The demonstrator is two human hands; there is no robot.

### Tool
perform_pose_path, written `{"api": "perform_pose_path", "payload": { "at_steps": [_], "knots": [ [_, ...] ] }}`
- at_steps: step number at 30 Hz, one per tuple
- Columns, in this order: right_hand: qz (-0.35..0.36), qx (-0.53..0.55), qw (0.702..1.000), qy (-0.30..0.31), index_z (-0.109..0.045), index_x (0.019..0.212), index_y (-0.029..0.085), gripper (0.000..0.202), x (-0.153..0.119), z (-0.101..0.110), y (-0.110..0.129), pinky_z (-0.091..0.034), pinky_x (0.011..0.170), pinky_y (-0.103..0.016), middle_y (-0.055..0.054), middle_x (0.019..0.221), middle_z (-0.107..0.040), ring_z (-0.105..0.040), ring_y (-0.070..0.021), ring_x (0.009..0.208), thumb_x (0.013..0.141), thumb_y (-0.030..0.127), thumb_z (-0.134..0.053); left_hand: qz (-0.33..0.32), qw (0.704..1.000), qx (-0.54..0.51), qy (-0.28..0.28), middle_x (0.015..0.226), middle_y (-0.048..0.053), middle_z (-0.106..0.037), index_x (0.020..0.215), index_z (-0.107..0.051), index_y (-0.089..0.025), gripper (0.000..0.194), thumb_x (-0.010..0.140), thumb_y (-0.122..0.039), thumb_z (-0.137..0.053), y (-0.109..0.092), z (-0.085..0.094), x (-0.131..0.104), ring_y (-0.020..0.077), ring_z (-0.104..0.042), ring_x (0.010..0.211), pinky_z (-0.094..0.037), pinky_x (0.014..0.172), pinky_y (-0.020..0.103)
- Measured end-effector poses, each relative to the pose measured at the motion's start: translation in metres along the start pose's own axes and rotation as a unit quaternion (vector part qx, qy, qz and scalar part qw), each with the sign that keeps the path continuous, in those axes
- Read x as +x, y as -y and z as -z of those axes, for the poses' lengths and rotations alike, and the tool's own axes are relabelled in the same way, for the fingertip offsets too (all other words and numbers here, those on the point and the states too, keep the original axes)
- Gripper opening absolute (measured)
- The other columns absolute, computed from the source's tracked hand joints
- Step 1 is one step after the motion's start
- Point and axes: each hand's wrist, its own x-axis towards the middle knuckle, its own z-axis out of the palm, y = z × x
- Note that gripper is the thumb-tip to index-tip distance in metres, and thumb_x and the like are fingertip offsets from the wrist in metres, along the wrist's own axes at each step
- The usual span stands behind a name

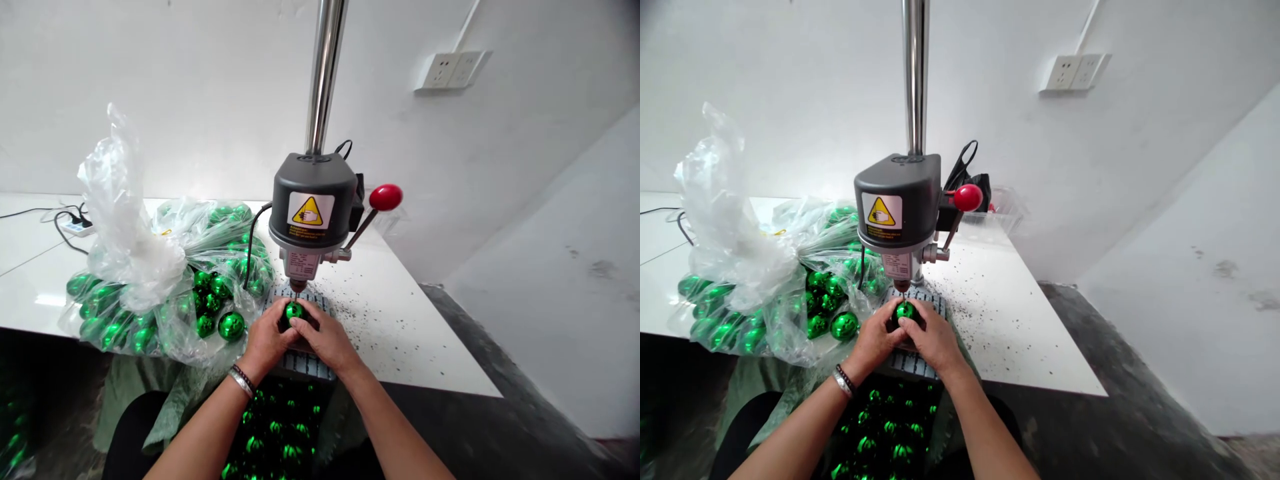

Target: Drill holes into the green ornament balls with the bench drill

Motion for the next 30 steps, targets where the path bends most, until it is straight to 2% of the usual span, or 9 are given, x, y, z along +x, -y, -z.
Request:
{"api": "perform_pose_path", "payload": {
  "at_steps": [3, 6, 8, 9, 11, 14, 20, 26, 30],
  "knots": [
    [-0.009, 0.017, 0.999, -0.036, -0.060, 0.122, 0.029, 0.046, -0.002, 0.014, 0.000, -0.051, 0.089, -0.032, -0.001, 0.109, -0.068, -0.065, -0.0146, 0.096, 0.078, 0.042, -0.057, 0.026, 1.000, -0.004, -0.005, 0.132, 0.008, -0.061, 0.126, -0.057, -0.021, 0.050, 0.076, -0.023, -0.066, -0.005, -0.001, -0.001, 0.0241, -0.058, 0.119, -0.043, 0.106, 0.041],
    [-0.024, 0.038, 0.991, -0.122, -0.060, 0.119, 0.022, 0.052, -0.005, 0.052, 0.012, -0.052, 0.078, -0.031, -0.005, 0.095, -0.068, -0.062, -0.0122, 0.080, 0.086, 0.056, -0.041, 0.051, 0.999, -0.011, -0.010, 0.129, 0.007, -0.063, 0.126, -0.057, -0.022, 0.054, 0.074, -0.025, -0.070, -0.007, -0.001, -0.001, 0.0243, -0.059, 0.116, -0.043, 0.104, 0.040],
    [-0.008, 0.053, 0.979, -0.196, -0.058, 0.120, 0.022, 0.058, -0.007, 0.084, 0.034, -0.050, 0.069, -0.026, -0.006, 0.092, -0.066, -0.059, -0.0100, 0.077, 0.088, 0.062, -0.031, 0.061, 0.998, -0.012, -0.010, 0.128, 0.007, -0.064, 0.127, -0.056, -0.022, 0.056, 0.073, -0.025, -0.070, -0.008, -0.002, -0.002, 0.0243, -0.060, 0.116, -0.043, 0.103, 0.039],
    [0.026, 0.074, 0.959, -0.273, -0.060, 0.115, 0.021, 0.057, -0.007, 0.100, 0.048, -0.048, 0.065, -0.023, -0.005, 0.087, -0.064, -0.057, -0.0094, 0.075, 0.087, 0.064, -0.036, 0.063, 0.998, -0.012, -0.010, 0.128, 0.007, -0.064, 0.127, -0.056, -0.022, 0.056, 0.073, -0.025, -0.070, -0.008, -0.002, -0.002, 0.0242, -0.059, 0.116, -0.043, 0.103, 0.039],
    [0.091, 0.059, 0.928, -0.355, -0.063, 0.106, 0.021, 0.056, -0.006, 0.127, 0.081, -0.044, 0.060, -0.021, -0.003, 0.080, -0.061, -0.052, -0.0075, 0.069, 0.084, 0.067, -0.040, 0.065, 0.998, -0.013, -0.009, 0.129, 0.007, -0.063, 0.128, -0.056, -0.023, 0.056, 0.073, -0.026, -0.069, -0.008, -0.003, -0.003, 0.0241, -0.059, 0.117, -0.043, 0.103, 0.037],
    [0.133, 0.000, 0.915, -0.380, -0.065, 0.101, 0.019, 0.061, 0.000, 0.150, 0.122, -0.041, 0.061, -0.021, -0.002, 0.075, -0.060, -0.051, -0.0076, 0.066, 0.081, 0.072, -0.040, 0.069, 0.998, -0.007, -0.009, 0.129, 0.006, -0.063, 0.128, -0.055, -0.024, 0.057, 0.073, -0.027, -0.069, -0.007, -0.003, -0.003, 0.0236, -0.059, 0.117, -0.043, 0.102, 0.036],
    [0.087, -0.204, 0.922, -0.317, -0.062, 0.077, 0.016, 0.068, 0.021, 0.155, 0.150, -0.030, 0.058, -0.020, -0.002, 0.063, -0.055, -0.040, -0.0072, 0.056, 0.082, 0.075, -0.029, 0.068, 0.998, -0.007, -0.009, 0.128, 0.009, -0.064, 0.129, -0.054, -0.021, 0.057, 0.074, -0.027, -0.068, -0.011, -0.001, -0.003, 0.0245, -0.059, 0.116, -0.044, 0.099, 0.037],
    [0.013, -0.247, 0.918, -0.309, -0.057, 0.075, 0.016, 0.032, 0.026, 0.142, 0.163, -0.030, 0.065, -0.022, 0.000, 0.067, -0.050, -0.034, -0.0069, 0.059, 0.090, 0.036, -0.038, 0.077, 0.997, 0.008, -0.009, 0.118, 0.007, -0.068, 0.126, -0.057, -0.022, 0.055, 0.073, -0.029, -0.071, -0.012, 0.001, -0.005, 0.0234, -0.064, 0.103, -0.047, 0.089, 0.035],
    [0.004, -0.236, 0.911, -0.339, -0.052, 0.077, 0.016, 0.027, 0.016, 0.132, 0.165, -0.029, 0.068, -0.023, 0.001, 0.069, -0.046, -0.029, -0.0062, 0.060, 0.092, 0.031, -0.035, 0.072, 0.997, 0.019, -0.010, 0.116, 0.007, -0.068, 0.125, -0.058, -0.022, 0.053, 0.074, -0.031, -0.071, -0.015, 0.002, -0.006, 0.0234, -0.064, 0.100, -0.047, 0.085, 0.034]
  ]
}}
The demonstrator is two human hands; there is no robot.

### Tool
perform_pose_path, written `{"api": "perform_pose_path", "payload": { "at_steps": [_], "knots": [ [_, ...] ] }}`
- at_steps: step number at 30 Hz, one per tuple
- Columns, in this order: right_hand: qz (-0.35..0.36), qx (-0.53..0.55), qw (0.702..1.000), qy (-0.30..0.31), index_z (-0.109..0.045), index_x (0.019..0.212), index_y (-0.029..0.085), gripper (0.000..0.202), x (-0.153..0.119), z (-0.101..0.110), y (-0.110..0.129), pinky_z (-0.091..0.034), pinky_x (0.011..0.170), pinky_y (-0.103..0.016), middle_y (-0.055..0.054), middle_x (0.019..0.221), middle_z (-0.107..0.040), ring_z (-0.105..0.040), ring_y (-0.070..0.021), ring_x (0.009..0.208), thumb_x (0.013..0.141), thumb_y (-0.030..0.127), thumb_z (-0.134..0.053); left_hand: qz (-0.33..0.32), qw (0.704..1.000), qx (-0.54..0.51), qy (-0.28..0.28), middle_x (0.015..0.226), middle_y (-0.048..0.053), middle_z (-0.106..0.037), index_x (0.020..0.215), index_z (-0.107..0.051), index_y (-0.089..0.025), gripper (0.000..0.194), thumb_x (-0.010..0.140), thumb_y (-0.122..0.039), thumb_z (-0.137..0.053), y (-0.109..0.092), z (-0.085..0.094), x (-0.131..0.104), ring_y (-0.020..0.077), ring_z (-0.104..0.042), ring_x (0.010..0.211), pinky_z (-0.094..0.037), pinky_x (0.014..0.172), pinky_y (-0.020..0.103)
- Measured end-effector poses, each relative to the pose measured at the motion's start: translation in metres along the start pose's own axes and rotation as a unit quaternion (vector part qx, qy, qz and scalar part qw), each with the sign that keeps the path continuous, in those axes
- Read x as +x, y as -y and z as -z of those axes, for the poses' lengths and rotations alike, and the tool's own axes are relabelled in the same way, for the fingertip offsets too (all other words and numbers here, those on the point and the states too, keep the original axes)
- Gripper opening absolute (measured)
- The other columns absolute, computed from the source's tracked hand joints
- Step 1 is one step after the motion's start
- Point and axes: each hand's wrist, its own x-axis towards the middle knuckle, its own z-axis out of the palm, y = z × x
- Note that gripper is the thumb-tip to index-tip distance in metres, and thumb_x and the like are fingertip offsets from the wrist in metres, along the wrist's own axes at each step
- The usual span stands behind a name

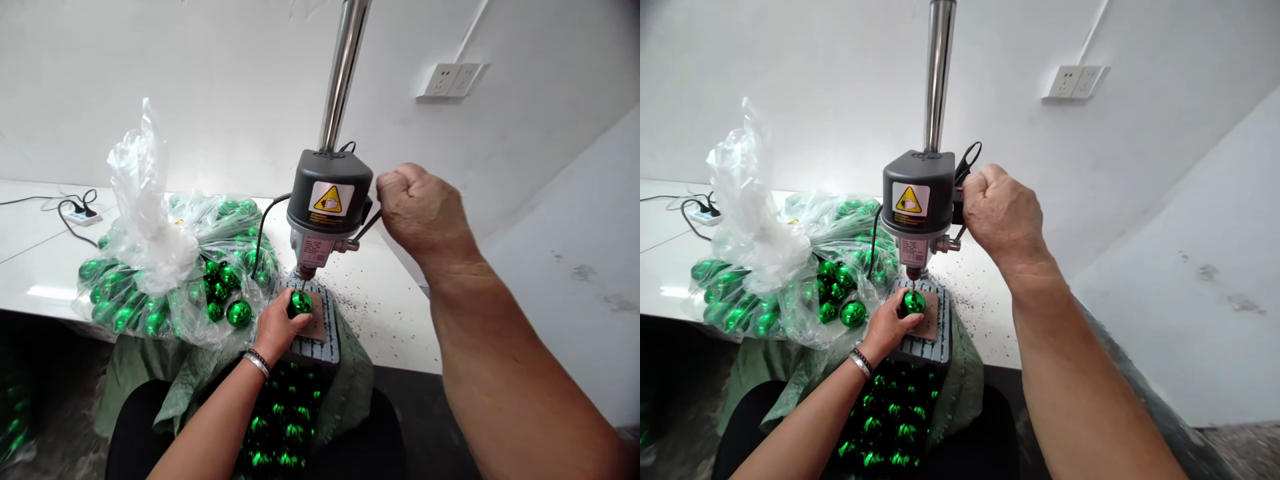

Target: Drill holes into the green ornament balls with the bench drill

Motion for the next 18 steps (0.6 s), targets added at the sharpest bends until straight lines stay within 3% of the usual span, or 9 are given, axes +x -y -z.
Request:
{"api": "perform_pose_path", "payload": {
  "at_steps": [4, 9, 13, 18],
  "knots": [
    [0.013, 0.002, 0.998, -0.058, -0.047, 0.077, 0.016, 0.029, -0.020, -0.004, -0.006, -0.024, 0.065, -0.023, 0.002, 0.066, -0.039, -0.025, -0.0051, 0.059, 0.093, 0.037, -0.036, 0.008, 1.000, 0.017, 0.009, 0.115, 0.007, -0.069, 0.123, -0.058, -0.023, 0.051, 0.074, -0.032, -0.070, -0.004, 0.002, 0.000, 0.0239, -0.065, 0.099, -0.048, 0.085, 0.034],
    [0.069, 0.023, 0.990, -0.125, -0.046, 0.075, 0.016, 0.024, -0.045, -0.010, -0.019, -0.024, 0.063, -0.022, 0.002, 0.063, -0.043, -0.028, -0.0041, 0.057, 0.088, 0.035, -0.038, -0.002, 1.000, 0.018, 0.006, 0.116, 0.005, -0.068, 0.124, -0.058, -0.024, 0.052, 0.075, -0.033, -0.071, -0.001, 0.000, 0.000, 0.0231, -0.065, 0.100, -0.048, 0.086, 0.034],
    [0.082, 0.026, 0.986, -0.144, -0.047, 0.073, 0.016, 0.018, -0.058, -0.013, -0.025, -0.024, 0.061, -0.021, 0.003, 0.059, -0.042, -0.027, -0.0042, 0.055, 0.078, 0.032, -0.043, -0.007, 1.000, 0.020, 0.003, 0.115, 0.004, -0.069, 0.125, -0.057, -0.024, 0.053, 0.074, -0.033, -0.071, 0.002, -0.002, 0.000, 0.0229, -0.064, 0.101, -0.048, 0.086, 0.033],
    [0.085, 0.013, 0.985, -0.148, -0.049, 0.074, 0.016, 0.023, -0.068, -0.017, -0.027, -0.024, 0.060, -0.022, 0.001, 0.062, -0.048, -0.028, -0.0052, 0.054, 0.080, 0.035, -0.037, -0.003, 1.000, 0.015, 0.001, 0.120, 0.005, -0.067, 0.126, -0.057, -0.025, 0.055, 0.074, -0.033, -0.072, 0.002, -0.002, 0.001, 0.0234, -0.063, 0.104, -0.048, 0.087, 0.033]
  ]
}}
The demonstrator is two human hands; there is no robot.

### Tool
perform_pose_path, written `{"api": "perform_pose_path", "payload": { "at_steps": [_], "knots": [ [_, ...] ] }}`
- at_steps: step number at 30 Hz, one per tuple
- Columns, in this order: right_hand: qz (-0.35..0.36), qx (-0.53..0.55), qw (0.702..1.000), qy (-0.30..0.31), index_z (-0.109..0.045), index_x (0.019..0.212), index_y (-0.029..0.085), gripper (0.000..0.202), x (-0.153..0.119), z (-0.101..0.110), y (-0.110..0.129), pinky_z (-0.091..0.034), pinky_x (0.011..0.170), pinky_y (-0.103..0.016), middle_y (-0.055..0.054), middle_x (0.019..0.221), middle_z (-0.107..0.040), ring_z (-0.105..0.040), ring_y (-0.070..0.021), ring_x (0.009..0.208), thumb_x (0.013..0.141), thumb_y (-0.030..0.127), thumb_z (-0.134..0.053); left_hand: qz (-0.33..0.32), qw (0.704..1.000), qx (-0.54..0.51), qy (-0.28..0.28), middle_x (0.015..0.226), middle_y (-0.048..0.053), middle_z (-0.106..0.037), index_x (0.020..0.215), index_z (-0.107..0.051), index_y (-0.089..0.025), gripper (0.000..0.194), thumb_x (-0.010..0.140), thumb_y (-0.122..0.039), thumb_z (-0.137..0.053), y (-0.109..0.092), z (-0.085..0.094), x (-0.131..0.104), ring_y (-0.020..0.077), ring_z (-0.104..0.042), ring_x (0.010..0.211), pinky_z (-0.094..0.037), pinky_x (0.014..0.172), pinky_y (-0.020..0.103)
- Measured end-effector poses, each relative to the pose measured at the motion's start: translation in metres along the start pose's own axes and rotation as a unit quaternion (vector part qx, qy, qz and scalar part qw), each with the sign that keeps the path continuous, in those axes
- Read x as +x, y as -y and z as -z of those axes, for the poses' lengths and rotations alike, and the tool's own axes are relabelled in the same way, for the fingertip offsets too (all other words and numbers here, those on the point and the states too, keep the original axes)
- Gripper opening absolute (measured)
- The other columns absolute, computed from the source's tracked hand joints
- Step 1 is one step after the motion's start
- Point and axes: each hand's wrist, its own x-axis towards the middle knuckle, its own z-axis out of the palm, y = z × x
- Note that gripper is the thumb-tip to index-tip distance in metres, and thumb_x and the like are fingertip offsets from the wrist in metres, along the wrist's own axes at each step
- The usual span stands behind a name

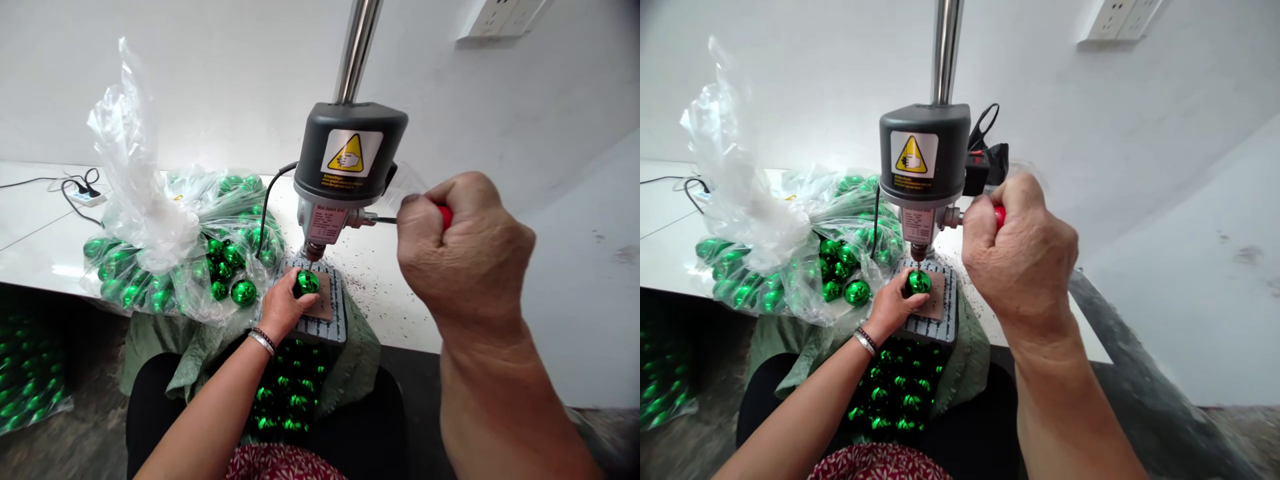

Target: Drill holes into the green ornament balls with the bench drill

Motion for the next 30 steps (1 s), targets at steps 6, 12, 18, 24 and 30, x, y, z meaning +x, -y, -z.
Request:
{"api": "perform_pose_path", "payload": {
  "at_steps": [6, 12, 18, 24, 30],
  "knots": [
    [-0.010, 0.018, 1.000, -0.012, -0.049, 0.077, 0.018, 0.024, -0.013, -0.003, 0.000, -0.027, 0.059, -0.022, 0.000, 0.065, -0.050, -0.033, -0.0065, 0.054, 0.082, 0.038, -0.037, 0.011, 1.000, 0.009, 0.008, 0.115, 0.005, -0.069, 0.127, -0.057, -0.025, 0.055, 0.074, -0.034, -0.072, -0.001, 0.002, -0.001, 0.0234, -0.063, 0.102, -0.048, 0.086, 0.033],
    [-0.010, 0.042, 0.998, -0.053, -0.047, 0.076, 0.017, 0.027, -0.024, -0.011, -0.002, -0.030, 0.056, -0.022, 0.000, 0.065, -0.051, -0.038, -0.0065, 0.054, 0.082, 0.041, -0.038, -0.002, 1.000, 0.016, 0.010, 0.112, 0.004, -0.069, 0.127, -0.056, -0.026, 0.055, 0.075, -0.037, -0.071, 0.001, 0.001, -0.001, 0.0232, -0.064, 0.098, -0.048, 0.083, 0.032],
    [-0.002, 0.044, 0.995, -0.095, -0.047, 0.078, 0.017, 0.026, -0.038, -0.022, -0.009, -0.030, 0.056, -0.022, -0.001, 0.067, -0.053, -0.040, -0.0070, 0.055, 0.083, 0.042, -0.040, 0.000, 1.000, 0.026, 0.012, 0.110, 0.004, -0.070, 0.126, -0.057, -0.026, 0.054, 0.076, -0.037, -0.070, 0.001, 0.003, -0.002, 0.0229, -0.065, 0.097, -0.048, 0.080, 0.030],
    [0.012, 0.054, 0.992, -0.113, -0.046, 0.079, 0.018, 0.024, -0.048, -0.031, -0.016, -0.032, 0.056, -0.023, 0.000, 0.064, -0.050, -0.041, -0.0077, 0.055, 0.085, 0.041, -0.042, 0.008, 1.000, 0.027, 0.012, 0.109, 0.004, -0.070, 0.126, -0.057, -0.027, 0.054, 0.075, -0.037, -0.071, -0.001, 0.003, -0.002, 0.0233, -0.065, 0.095, -0.048, 0.079, 0.030],
    [0.056, 0.045, 0.988, -0.135, -0.048, 0.083, 0.018, 0.015, -0.071, -0.044, -0.027, -0.037, 0.058, -0.022, -0.001, 0.069, -0.055, -0.048, -0.0087, 0.059, 0.086, 0.032, -0.045, 0.004, 1.000, 0.021, 0.004, 0.106, 0.003, -0.071, 0.120, -0.058, -0.026, 0.049, 0.074, -0.038, -0.071, 0.000, 0.004, -0.003, 0.0229, -0.066, 0.092, -0.047, 0.075, 0.030]
  ]
}}
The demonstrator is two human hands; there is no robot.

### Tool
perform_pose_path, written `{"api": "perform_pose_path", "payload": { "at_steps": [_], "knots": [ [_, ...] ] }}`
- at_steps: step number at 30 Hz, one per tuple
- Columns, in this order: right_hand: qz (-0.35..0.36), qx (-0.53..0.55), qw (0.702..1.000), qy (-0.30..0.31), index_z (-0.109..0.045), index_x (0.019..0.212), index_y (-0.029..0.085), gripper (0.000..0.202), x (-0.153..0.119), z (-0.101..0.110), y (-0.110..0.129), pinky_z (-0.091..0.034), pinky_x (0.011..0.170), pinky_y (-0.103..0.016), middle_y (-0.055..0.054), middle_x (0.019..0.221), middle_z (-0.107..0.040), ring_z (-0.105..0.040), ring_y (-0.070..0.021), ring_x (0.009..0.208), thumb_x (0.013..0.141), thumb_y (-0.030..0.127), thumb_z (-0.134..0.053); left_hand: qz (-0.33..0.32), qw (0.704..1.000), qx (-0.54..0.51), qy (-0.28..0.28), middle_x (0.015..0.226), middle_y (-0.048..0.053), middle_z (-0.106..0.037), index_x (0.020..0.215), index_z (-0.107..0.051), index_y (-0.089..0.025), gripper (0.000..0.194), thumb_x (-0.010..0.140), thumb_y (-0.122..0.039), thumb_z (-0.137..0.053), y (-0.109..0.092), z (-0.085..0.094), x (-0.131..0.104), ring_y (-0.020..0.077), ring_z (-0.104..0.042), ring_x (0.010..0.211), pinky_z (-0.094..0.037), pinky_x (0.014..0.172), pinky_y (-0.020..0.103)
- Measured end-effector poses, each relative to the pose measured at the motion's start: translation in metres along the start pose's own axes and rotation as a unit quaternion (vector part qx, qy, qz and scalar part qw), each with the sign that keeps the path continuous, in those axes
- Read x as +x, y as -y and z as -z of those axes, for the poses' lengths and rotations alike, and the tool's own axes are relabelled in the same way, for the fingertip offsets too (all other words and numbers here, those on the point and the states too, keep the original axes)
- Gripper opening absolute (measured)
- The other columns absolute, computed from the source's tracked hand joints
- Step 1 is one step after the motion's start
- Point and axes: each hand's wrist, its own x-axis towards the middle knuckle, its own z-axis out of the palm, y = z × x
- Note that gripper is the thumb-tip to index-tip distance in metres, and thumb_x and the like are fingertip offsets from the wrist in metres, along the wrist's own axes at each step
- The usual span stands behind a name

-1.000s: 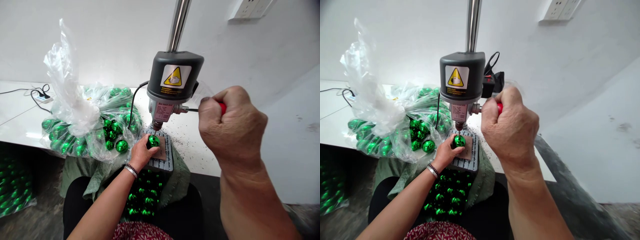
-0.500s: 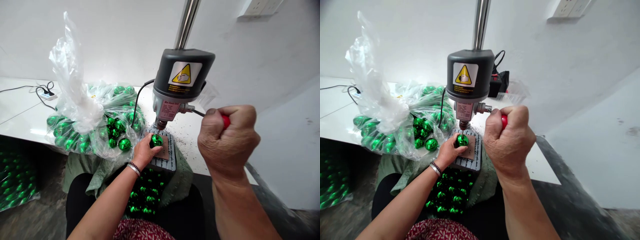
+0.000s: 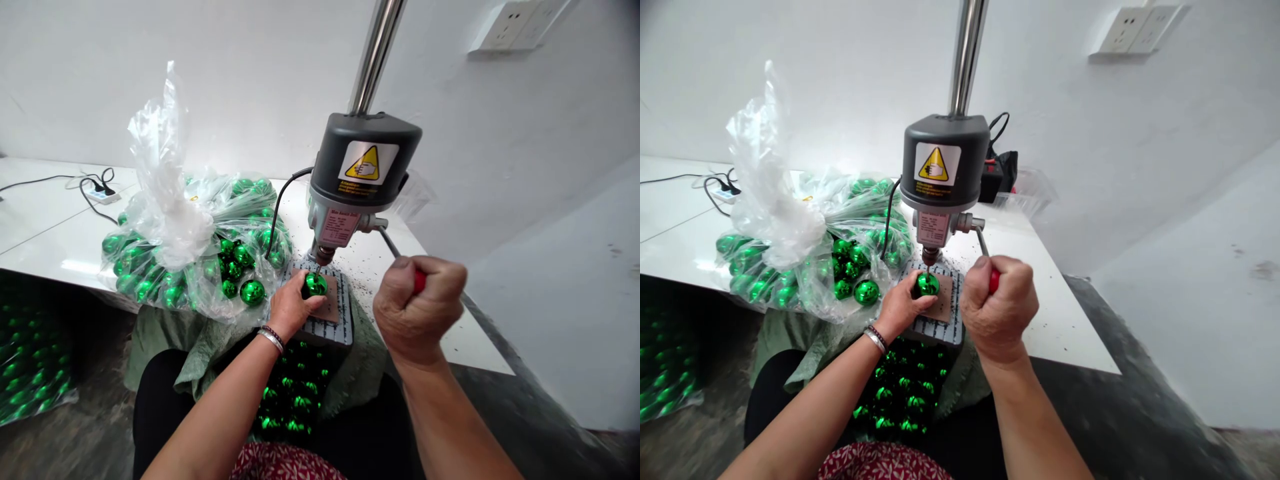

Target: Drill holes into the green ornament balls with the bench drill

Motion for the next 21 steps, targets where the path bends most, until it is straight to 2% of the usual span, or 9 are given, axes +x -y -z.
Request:
{"api": "perform_pose_path", "payload": {
  "at_steps": [2, 4, 7, 10, 13, 17, 19, 21],
  "knots": [
    [0.002, 0.002, 1.000, -0.005, -0.048, 0.084, 0.017, 0.014, -0.002, 0.000, -0.001, -0.037, 0.058, -0.022, -0.002, 0.071, -0.056, -0.048, -0.0086, 0.060, 0.087, 0.030, -0.046, -0.006, 1.000, -0.003, 0.000, 0.104, 0.003, -0.071, 0.119, -0.059, -0.026, 0.048, 0.074, -0.037, -0.071, 0.000, 0.000, 0.001, 0.0225, -0.066, 0.091, -0.046, 0.075, 0.030],
    [-0.005, 0.009, 1.000, -0.017, -0.048, 0.082, 0.017, 0.017, 0.010, 0.000, 0.002, -0.035, 0.056, -0.021, -0.002, 0.068, -0.054, -0.046, -0.0079, 0.058, 0.087, 0.033, -0.045, -0.010, 1.000, -0.007, 0.001, 0.103, 0.003, -0.071, 0.117, -0.059, -0.025, 0.046, 0.074, -0.036, -0.071, 0.000, 0.000, 0.002, 0.0220, -0.065, 0.089, -0.046, 0.075, 0.030],
    [-0.037, 0.031, 0.999, 0.004, -0.048, 0.079, 0.015, 0.024, 0.052, 0.000, 0.011, -0.032, 0.055, -0.021, 0.000, 0.065, -0.050, -0.042, -0.0067, 0.057, 0.086, 0.037, -0.042, -0.002, 1.000, -0.024, -0.001, 0.100, 0.003, -0.071, 0.115, -0.060, -0.024, 0.046, 0.072, -0.035, -0.072, 0.000, -0.001, 0.004, 0.0206, -0.065, 0.087, -0.047, 0.075, 0.030],
    [-0.107, 0.020, 0.991, 0.082, -0.049, 0.078, 0.014, 0.022, 0.096, -0.002, 0.021, -0.031, 0.060, -0.021, 0.002, 0.065, -0.048, -0.036, -0.0040, 0.057, 0.086, 0.034, -0.044, -0.009, 0.998, -0.061, -0.017, 0.099, 0.003, -0.070, 0.113, -0.059, -0.021, 0.044, 0.072, -0.032, -0.071, 0.002, 0.005, -0.005, 0.0192, -0.064, 0.088, -0.048, 0.080, 0.030],
    [-0.131, 0.004, 0.987, 0.094, -0.051, 0.078, 0.012, 0.020, 0.114, -0.006, 0.025, -0.029, 0.063, -0.022, 0.004, 0.065, -0.047, -0.033, -0.0029, 0.058, 0.086, 0.030, -0.045, -0.056, 0.996, -0.069, -0.003, 0.105, 0.005, -0.068, 0.114, -0.058, -0.018, 0.045, 0.073, -0.029, -0.071, 0.008, 0.022, -0.028, 0.0202, -0.063, 0.096, -0.049, 0.089, 0.033],
    [-0.125, 0.011, 0.990, 0.065, -0.056, 0.080, 0.013, 0.022, 0.110, -0.010, 0.024, -0.031, 0.065, -0.025, 0.005, 0.066, -0.046, -0.039, -0.0036, 0.062, 0.087, 0.027, -0.040, -0.107, 0.990, 0.010, 0.095, 0.126, 0.010, -0.061, 0.126, -0.055, -0.022, 0.057, 0.072, -0.032, -0.072, 0.018, 0.056, -0.058, 0.0252, -0.058, 0.114, -0.046, 0.101, 0.039],
    [-0.131, 0.023, 0.990, 0.054, -0.056, 0.080, 0.014, 0.023, 0.108, -0.011, 0.024, -0.032, 0.066, -0.028, 0.006, 0.066, -0.045, -0.043, -0.0040, 0.065, 0.086, 0.026, -0.037, -0.092, 0.991, 0.061, 0.077, 0.134, 0.011, -0.057, 0.129, -0.054, -0.021, 0.058, 0.076, -0.038, -0.070, 0.021, 0.071, -0.062, 0.0264, -0.055, 0.120, -0.044, 0.103, 0.041],
    [-0.140, 0.034, 0.988, 0.056, -0.056, 0.081, 0.013, 0.024, 0.107, -0.010, 0.025, -0.033, 0.067, -0.029, 0.006, 0.067, -0.043, -0.046, -0.0041, 0.069, 0.085, 0.026, -0.037, -0.061, 0.992, 0.112, 0.015, 0.132, 0.013, -0.057, 0.127, -0.056, -0.018, 0.047, 0.085, -0.038, -0.061, 0.024, 0.082, -0.056, 0.0250, -0.056, 0.120, -0.044, 0.103, 0.039]
  ]
}}
